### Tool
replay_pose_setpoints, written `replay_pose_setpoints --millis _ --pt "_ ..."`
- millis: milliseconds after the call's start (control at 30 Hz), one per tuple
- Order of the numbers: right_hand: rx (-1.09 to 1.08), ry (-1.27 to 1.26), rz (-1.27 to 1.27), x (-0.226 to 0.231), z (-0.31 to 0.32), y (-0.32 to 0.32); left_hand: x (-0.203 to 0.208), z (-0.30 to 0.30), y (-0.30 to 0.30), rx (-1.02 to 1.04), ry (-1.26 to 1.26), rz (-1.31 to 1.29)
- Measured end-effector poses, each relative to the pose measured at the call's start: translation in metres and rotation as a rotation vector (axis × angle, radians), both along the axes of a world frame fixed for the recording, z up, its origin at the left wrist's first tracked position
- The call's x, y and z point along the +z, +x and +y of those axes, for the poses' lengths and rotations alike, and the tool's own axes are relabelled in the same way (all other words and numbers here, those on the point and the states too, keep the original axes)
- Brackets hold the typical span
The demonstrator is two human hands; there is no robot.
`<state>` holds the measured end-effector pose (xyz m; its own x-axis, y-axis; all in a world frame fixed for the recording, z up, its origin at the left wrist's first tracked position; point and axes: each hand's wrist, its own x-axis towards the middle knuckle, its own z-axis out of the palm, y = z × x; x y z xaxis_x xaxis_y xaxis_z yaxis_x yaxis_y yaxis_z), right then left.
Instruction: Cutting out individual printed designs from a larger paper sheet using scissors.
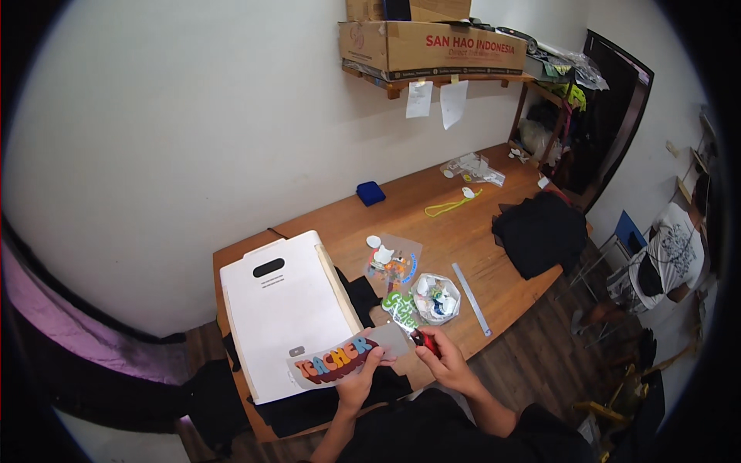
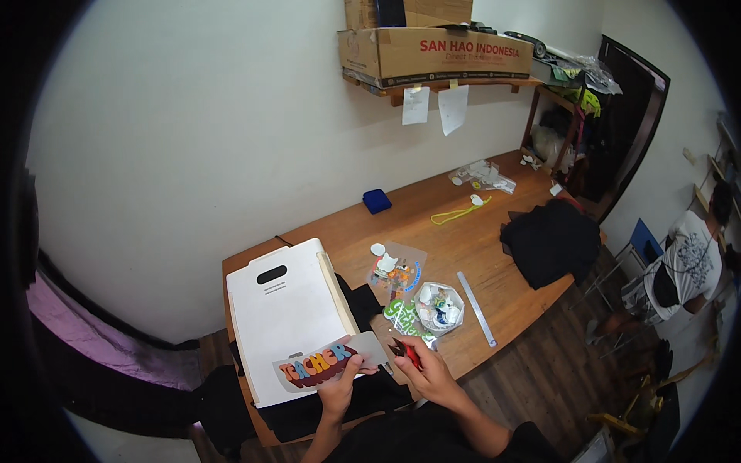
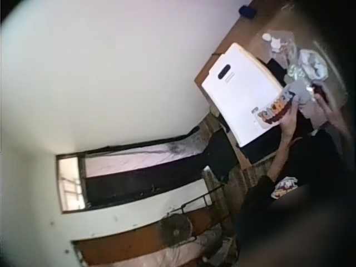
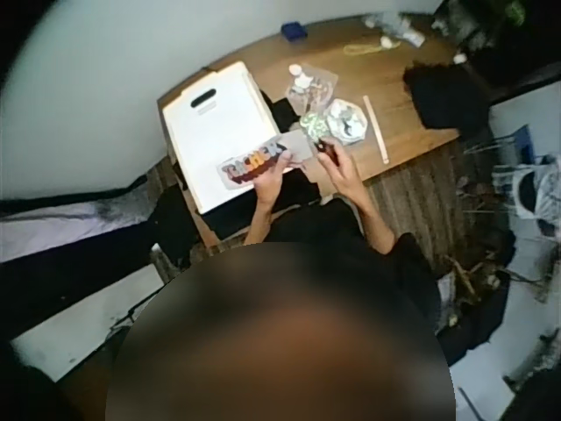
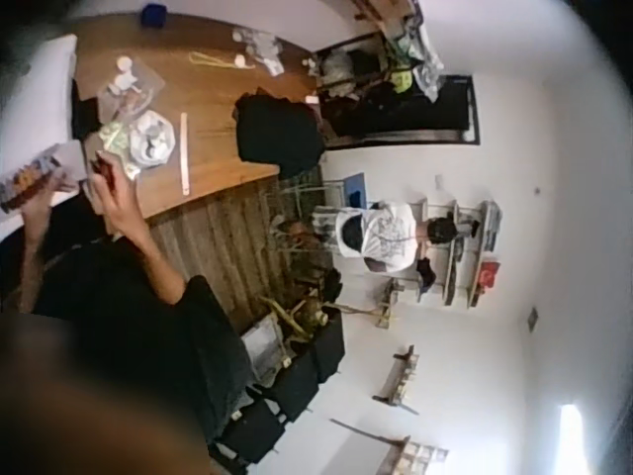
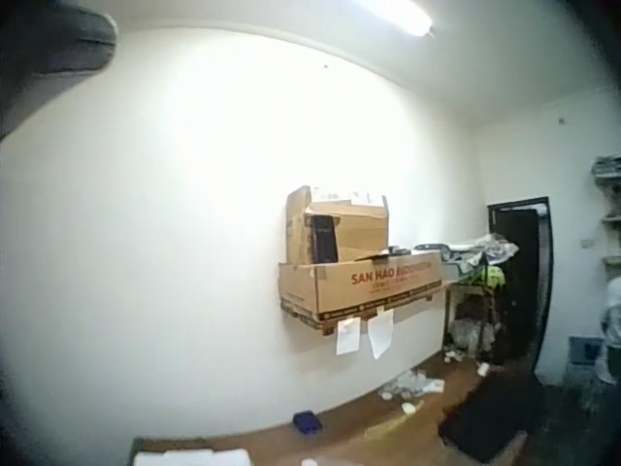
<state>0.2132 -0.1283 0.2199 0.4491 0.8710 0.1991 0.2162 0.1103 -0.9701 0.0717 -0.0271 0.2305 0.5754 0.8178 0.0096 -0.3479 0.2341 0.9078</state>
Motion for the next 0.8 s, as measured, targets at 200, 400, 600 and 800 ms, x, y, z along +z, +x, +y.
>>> replay_pose_setpoints --millis 200,400,600,800 --pt "-0.139 -0.094 0.183 -0.064 0.02 0.009 -0.007 0.014 -0.007 -0.009 0.017 -0.031" --pt "-0.059 -0.197 0.631 -0.073 0.009 -0.005 -0.007 0.019 -0.021 0.035 0.023 0.078" --pt "-0.073 -0.151 0.569 -0.1 0.034 0.008 -0.008 0.016 -0.021 0.13 0.018 0.088" --pt "0.01 -0.1 0.541 -0.117 0.041 0.038 -0.01 0.007 -0.008 0.259 0.007 0.125"
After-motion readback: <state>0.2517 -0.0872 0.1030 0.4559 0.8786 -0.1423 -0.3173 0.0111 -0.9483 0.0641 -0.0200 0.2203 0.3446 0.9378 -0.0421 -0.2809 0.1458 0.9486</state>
